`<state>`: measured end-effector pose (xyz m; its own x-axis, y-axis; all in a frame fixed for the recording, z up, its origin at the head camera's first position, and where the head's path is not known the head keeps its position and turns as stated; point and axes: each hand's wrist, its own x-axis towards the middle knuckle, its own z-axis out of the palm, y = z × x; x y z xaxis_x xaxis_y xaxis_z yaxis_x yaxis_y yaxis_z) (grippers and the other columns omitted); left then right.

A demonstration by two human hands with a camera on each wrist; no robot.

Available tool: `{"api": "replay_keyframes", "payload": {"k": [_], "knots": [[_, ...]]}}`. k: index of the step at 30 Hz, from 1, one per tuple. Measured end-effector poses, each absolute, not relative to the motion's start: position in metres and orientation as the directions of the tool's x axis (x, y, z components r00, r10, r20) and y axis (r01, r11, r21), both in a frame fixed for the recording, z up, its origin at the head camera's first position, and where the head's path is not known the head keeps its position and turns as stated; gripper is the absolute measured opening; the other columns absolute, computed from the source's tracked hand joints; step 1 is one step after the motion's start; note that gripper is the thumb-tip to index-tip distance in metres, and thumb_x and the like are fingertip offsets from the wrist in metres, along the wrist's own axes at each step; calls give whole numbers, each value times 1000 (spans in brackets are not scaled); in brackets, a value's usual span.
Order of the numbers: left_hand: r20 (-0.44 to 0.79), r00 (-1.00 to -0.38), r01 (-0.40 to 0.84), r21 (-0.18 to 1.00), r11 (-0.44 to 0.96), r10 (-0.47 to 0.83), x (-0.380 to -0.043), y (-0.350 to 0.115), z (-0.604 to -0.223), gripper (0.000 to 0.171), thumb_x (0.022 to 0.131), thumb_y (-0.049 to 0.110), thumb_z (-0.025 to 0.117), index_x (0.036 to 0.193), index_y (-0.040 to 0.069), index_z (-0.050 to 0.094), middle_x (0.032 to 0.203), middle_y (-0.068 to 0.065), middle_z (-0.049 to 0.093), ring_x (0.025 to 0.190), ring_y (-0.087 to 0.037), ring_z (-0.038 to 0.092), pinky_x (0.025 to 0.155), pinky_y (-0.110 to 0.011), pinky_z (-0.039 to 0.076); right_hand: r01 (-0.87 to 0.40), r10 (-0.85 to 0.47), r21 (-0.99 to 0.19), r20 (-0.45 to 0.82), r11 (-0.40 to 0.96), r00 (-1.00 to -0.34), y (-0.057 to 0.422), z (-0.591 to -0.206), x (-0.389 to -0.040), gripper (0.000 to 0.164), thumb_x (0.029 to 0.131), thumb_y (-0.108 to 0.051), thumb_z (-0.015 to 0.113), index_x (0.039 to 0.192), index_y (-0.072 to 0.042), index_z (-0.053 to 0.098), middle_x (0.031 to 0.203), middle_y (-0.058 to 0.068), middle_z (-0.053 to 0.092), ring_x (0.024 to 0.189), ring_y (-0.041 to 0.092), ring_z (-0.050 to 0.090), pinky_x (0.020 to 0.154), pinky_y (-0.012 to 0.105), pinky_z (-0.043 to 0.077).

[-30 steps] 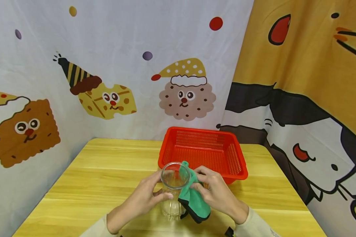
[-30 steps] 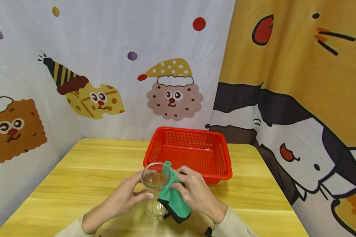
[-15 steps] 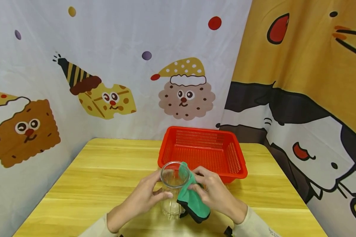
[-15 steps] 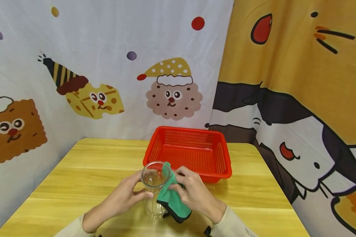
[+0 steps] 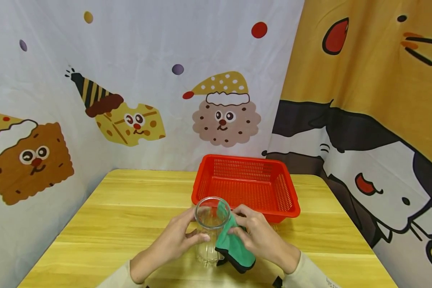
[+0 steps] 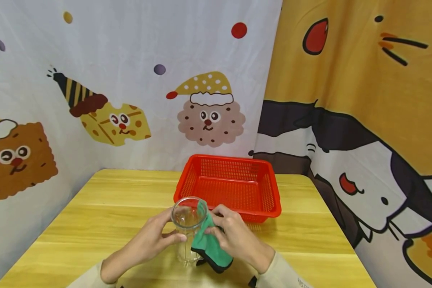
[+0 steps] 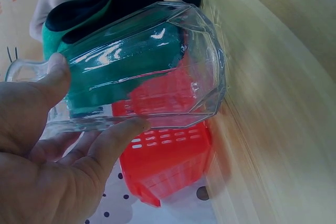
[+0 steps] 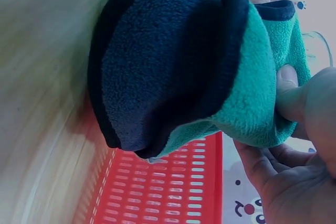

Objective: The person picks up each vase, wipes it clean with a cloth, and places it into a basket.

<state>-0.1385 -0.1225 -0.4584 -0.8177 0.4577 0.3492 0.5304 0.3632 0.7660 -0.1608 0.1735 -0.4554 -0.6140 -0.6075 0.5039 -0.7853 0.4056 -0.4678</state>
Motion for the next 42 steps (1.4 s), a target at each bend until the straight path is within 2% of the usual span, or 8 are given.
{"api": "replay_keyframes", "payload": {"k": [8,18,27,35,42], "knots": [[348,-818,533,759,375,458,-138,-123,-459,68,102,18,91,163,12,61,148,-17,78,134,-47,77,89,-21,71,-783,-634,-463,469,416,-615,174,-456,-160,29,105,-6,84,133,1,85,120,6,76,98,7,76,79,12,66],[333,-825,519,766,379,456,-137,-123,-459,67,103,19,90,163,13,61,148,-15,78,133,-46,77,92,-18,69,-757,-659,-502,406,418,-633,175,-458,-158,31,106,-1,81,136,9,81,120,9,75,101,8,82,79,10,66],[346,-823,531,753,390,451,-137,-123,-460,68,101,16,91,162,13,61,145,-15,79,131,-43,78,92,-21,71,-754,-676,-491,375,436,-635,179,-463,-159,34,107,-4,82,139,8,80,120,8,74,98,2,77,76,9,64],[343,-824,527,757,386,451,-137,-123,-459,68,102,19,90,163,13,60,145,-16,78,132,-44,77,94,-24,72,-758,-686,-478,363,443,-630,180,-463,-161,24,107,-3,82,129,5,85,115,5,73,95,-1,72,72,9,61],[338,-826,521,764,381,451,-137,-122,-458,68,102,17,91,163,12,60,146,-16,78,132,-44,77,94,-22,71,-724,-693,-516,303,458,-655,182,-464,-160,29,108,-6,81,134,6,82,114,4,72,97,-2,72,74,10,63]]}}
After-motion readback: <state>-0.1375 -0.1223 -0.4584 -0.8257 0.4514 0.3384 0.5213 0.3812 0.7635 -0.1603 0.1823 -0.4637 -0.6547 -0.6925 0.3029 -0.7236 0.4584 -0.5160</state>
